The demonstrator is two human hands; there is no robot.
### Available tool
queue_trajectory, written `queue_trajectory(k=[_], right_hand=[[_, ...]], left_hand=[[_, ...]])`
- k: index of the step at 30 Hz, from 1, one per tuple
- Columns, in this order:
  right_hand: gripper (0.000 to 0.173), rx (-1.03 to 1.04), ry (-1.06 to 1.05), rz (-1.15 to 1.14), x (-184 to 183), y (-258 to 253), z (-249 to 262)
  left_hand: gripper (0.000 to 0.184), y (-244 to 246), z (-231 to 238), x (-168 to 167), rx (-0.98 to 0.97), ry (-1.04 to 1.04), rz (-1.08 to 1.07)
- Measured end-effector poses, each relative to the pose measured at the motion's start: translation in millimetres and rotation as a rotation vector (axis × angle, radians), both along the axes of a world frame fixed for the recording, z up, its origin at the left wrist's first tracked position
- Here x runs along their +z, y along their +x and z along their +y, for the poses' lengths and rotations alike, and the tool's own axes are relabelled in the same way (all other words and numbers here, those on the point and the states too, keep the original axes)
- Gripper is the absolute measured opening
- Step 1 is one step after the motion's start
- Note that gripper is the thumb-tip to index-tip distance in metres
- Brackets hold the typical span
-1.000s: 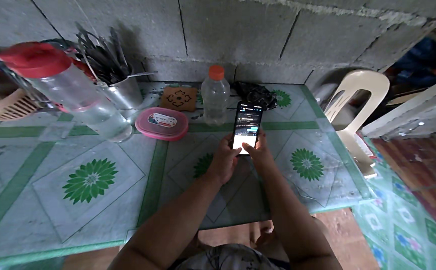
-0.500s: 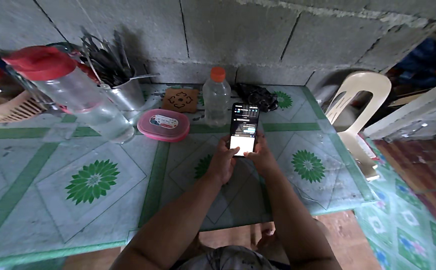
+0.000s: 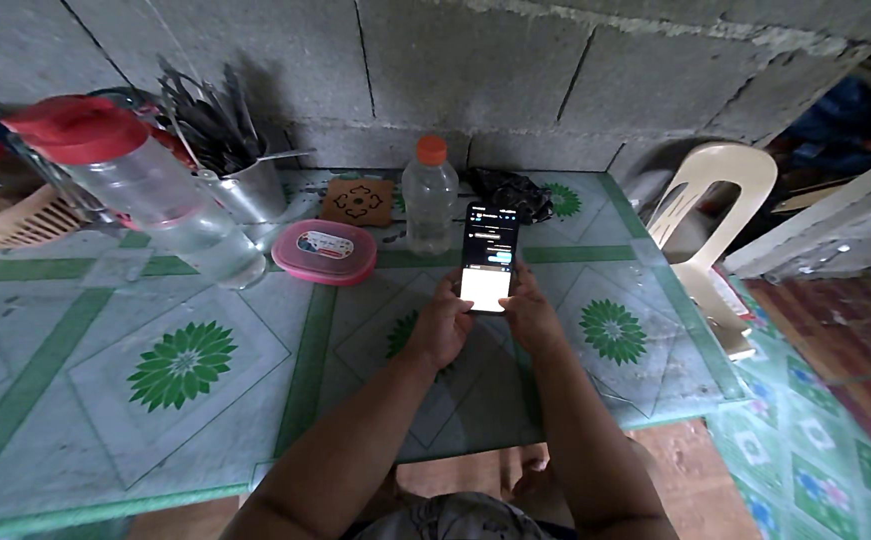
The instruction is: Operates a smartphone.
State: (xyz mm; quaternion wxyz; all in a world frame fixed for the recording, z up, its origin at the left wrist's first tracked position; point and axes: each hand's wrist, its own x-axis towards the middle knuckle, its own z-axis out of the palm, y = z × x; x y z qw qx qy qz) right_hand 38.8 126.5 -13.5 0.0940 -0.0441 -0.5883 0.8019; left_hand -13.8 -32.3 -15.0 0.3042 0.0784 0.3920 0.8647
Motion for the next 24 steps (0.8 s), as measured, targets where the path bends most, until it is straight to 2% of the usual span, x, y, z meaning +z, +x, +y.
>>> queue_trajectory(k=[8, 20, 24], right_hand=[[0.078, -0.006, 0.027, -0.017, 0.7, -0.4, -0.8], [0.095, 0.041, 0.081, -0.019, -3.2, -1.8, -1.5], [0.095, 0.068, 0.093, -0.009, -1.9, -2.3, -4.1]], left_hand=[[0.051, -0.4, 1.6, -0.2, 0.027, -0.026, -0.011], [0.042, -0.8, 4.0, 0.8, 0.084, -0.162, 0.025], [0.038, -2.3, 5.0, 0.7, 0.096, -0.199, 0.022]])
